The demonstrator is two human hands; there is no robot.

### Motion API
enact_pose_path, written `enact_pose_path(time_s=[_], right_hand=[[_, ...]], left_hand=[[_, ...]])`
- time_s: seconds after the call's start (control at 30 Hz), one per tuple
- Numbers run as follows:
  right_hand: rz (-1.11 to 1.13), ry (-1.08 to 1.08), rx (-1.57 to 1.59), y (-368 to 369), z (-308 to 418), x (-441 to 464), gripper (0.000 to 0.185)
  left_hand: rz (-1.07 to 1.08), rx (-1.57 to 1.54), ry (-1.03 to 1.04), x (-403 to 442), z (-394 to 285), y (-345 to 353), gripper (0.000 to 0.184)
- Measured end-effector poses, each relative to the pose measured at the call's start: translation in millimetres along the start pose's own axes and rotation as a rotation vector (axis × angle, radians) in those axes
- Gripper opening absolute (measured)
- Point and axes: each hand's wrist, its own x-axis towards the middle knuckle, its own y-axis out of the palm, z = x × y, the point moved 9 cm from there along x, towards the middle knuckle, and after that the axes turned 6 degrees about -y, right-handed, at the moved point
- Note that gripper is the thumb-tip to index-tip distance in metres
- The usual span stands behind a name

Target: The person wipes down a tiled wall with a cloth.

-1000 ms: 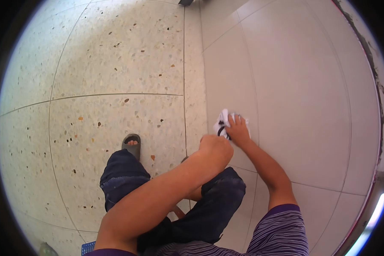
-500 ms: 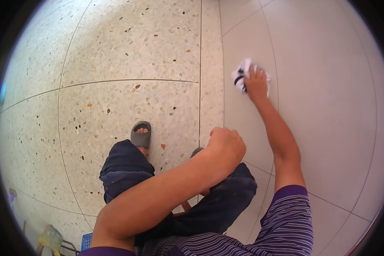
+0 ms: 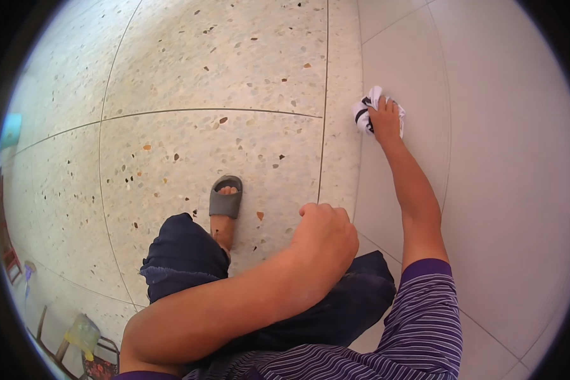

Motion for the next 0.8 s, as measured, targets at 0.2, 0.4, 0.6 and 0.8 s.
enact_pose_path(time_s=[0.2,0.4,0.6,0.8], right_hand=[[0.224,-0.068,0.168,39.0,72.2,-84.7,0.016],[0.119,-0.09,0.117,15.6,49.3,-71.5,0.018],[-0.092,0.026,0.052,-30.5,-2.6,-30.6,0.015],[0.03,-0.031,0.238,-36.3,82.9,-163.4,0.014]], left_hand=[[-0.095,0.039,-0.006,4.0,-3.5,-3.4,0.04],[-0.042,0.039,0.074,-0.9,-11.6,-10.1,0.024],[-0.151,0.01,0.003,-0.6,-17.2,-3.2,0.023],[-0.102,-0.008,0.094,-13.8,-28.2,-4.5,0.02]])
